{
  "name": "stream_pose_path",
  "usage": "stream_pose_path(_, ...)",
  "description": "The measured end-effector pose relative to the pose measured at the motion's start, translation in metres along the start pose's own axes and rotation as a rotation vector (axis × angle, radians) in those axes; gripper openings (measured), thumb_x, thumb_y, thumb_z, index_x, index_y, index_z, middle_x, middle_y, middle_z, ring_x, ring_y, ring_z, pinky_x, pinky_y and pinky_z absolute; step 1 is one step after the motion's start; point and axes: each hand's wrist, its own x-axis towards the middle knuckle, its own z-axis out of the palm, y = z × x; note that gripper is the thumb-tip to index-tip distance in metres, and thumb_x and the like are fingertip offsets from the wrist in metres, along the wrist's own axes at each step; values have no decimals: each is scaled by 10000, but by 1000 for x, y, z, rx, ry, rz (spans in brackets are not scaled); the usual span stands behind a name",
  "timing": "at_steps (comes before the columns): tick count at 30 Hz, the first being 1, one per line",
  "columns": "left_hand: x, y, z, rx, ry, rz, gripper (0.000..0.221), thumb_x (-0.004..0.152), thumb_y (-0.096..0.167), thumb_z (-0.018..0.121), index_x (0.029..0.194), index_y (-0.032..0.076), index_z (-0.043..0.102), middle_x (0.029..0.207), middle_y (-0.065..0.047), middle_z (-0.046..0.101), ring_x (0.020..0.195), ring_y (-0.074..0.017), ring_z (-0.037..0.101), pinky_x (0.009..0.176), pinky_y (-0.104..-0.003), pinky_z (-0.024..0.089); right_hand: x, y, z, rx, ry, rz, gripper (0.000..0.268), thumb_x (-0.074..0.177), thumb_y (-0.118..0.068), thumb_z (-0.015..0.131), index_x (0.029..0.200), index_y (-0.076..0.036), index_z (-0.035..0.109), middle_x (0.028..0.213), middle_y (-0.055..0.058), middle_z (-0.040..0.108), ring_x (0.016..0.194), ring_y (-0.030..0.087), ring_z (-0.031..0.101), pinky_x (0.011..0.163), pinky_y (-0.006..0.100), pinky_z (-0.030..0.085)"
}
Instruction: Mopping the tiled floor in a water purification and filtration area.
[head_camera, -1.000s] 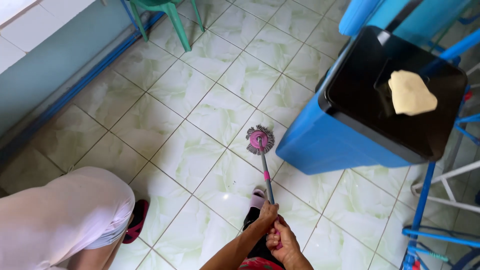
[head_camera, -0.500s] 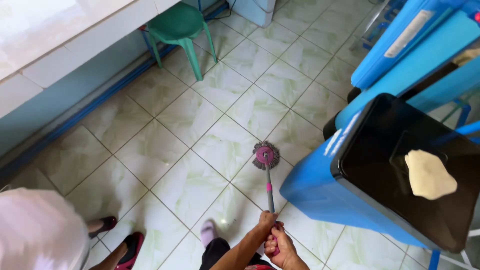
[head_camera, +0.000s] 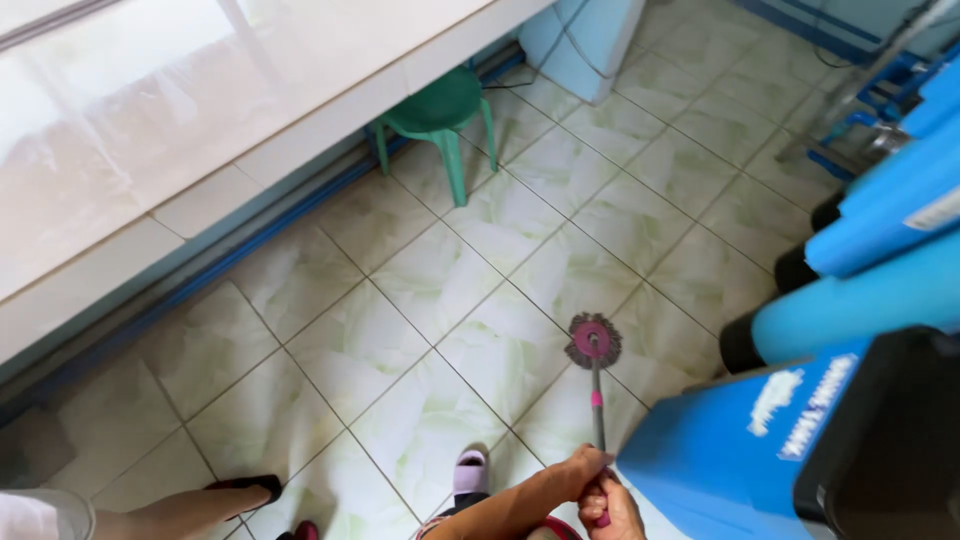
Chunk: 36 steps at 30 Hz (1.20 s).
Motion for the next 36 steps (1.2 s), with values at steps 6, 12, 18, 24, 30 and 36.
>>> stream_pose_path(6,-32,78,-32,225,-73,70,529,992,371,712,1356,97,444,781,-92,588,656,-247,549,507,-414,463,86,-25,43,-37,34,-39,347,976,-325,523,671,-190,426,497,-12,365,360,125,298,327,268,223)
stream_pose_path(12,25,131,-40,431,20,106,353,927,255,621,1222,65,580,814,-135,665,682,-269,655,540,-424,532,101,-59,99,69,123,-47,464,968,-518,546,655,-189,449,471,3,376,347,160,332,341,297,295)
stream_pose_path(18,98,195,-19,525,106,204,294,944,281,600,1130,58,646,865,-174,705,699,-272,693,599,-400,558,99,-137,164,117,107,-49,502,970,-624,513,687,-209,502,503,-13,446,369,150,373,353,280,318)
stream_pose_path(24,155,289,1,504,41,182,296,945,261,615,1091,14,687,767,-144,695,609,-256,670,500,-411,548,147,-227,207,195,103,-75,446,973,-541,569,672,-218,503,504,-31,421,383,127,318,367,263,322)
stream_pose_path(30,170,367,41,545,28,160,261,957,272,600,1098,53,603,752,-151,650,583,-262,629,471,-426,525,170,-300,218,177,99,-86,518,945,-577,600,621,-210,428,476,-27,336,380,133,284,374,274,312)
stream_pose_path(36,217,414,67,531,25,126,281,943,278,621,1094,41,625,819,-160,696,632,-274,680,514,-414,568,173,-368,247,154,186,-88,533,955,-594,595,647,-184,452,501,-13,366,411,145,315,404,290,362)
